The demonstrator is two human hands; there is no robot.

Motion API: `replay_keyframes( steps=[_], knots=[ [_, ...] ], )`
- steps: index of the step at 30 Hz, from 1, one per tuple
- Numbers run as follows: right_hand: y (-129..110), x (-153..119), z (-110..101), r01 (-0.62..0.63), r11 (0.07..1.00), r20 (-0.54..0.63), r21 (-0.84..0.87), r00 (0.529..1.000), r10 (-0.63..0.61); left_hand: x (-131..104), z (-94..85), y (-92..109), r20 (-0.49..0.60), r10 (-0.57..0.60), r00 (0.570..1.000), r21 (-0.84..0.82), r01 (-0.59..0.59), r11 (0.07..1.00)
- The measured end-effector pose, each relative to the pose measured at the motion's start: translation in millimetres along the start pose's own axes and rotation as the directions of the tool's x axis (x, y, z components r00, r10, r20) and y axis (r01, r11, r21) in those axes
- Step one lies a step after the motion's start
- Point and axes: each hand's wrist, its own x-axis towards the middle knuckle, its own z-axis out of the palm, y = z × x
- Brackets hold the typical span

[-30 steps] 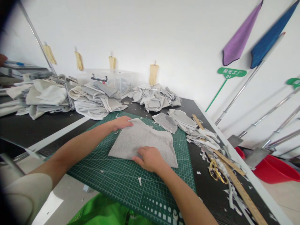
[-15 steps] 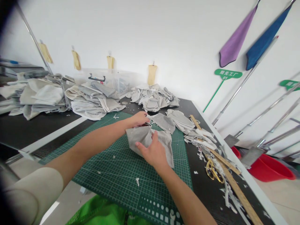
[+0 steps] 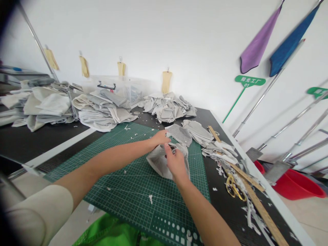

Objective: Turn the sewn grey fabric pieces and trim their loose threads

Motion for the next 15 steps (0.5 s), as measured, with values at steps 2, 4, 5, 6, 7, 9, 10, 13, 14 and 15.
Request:
replay_keyframes(
  steps=[2,4,5,6,7,9,10,13,14,15],
  knots=[
    [-0.6,4.4,-3.5,-0.114,0.993,0.046,0.036,0.993,0.113,-4.4,4.2,-1.0,0.009,0.026,1.0,0.012,-0.026,1.0],
    [-0.1,7.0,-7.3,-0.158,0.986,0.061,0.045,0.986,0.155,-9.3,8.8,-2.0,0.006,0.053,0.999,0.007,-0.053,0.999],
    [0.7,7.4,-9.2,-0.156,0.987,0.054,0.04,0.987,0.153,-11.3,11.3,-2.4,0.002,0.062,0.998,-0.001,-0.062,0.998],
    [2.2,7.3,-11.1,-0.15,0.988,0.046,0.033,0.988,0.148,-13.1,13.7,-2.7,-0.002,0.065,0.998,-0.013,-0.065,0.998],
    [4.1,6.8,-12.9,-0.145,0.989,0.035,0.023,0.989,0.144,-14.5,16.1,-2.9,-0.005,0.063,0.998,-0.027,-0.064,0.998],
    [9.3,5.2,-15.8,-0.14,0.99,-0.003,-0.009,0.99,0.14,-16.6,20.2,-2.2,-0.005,0.063,0.998,-0.057,-0.063,0.996],
    [12.4,4.5,-17.1,-0.14,0.99,-0.024,-0.03,0.99,0.139,-17.5,21.7,-1.4,0.0,0.066,0.998,-0.071,-0.065,0.995],
    [21.4,3.0,-20.5,-0.143,0.986,-0.07,-0.085,0.988,0.137,-21.0,23.7,2.4,0.02,0.078,0.997,-0.115,-0.075,0.991],
    [23.9,2.9,-21.7,-0.145,0.985,-0.07,-0.092,0.988,0.139,-22.3,23.7,3.6,0.029,0.076,0.997,-0.129,-0.072,0.989],
    [25.9,2.8,-22.9,-0.15,0.984,-0.066,-0.092,0.987,0.144,-23.5,23.4,4.6,0.037,0.072,0.997,-0.142,-0.066,0.988]
  ],
)
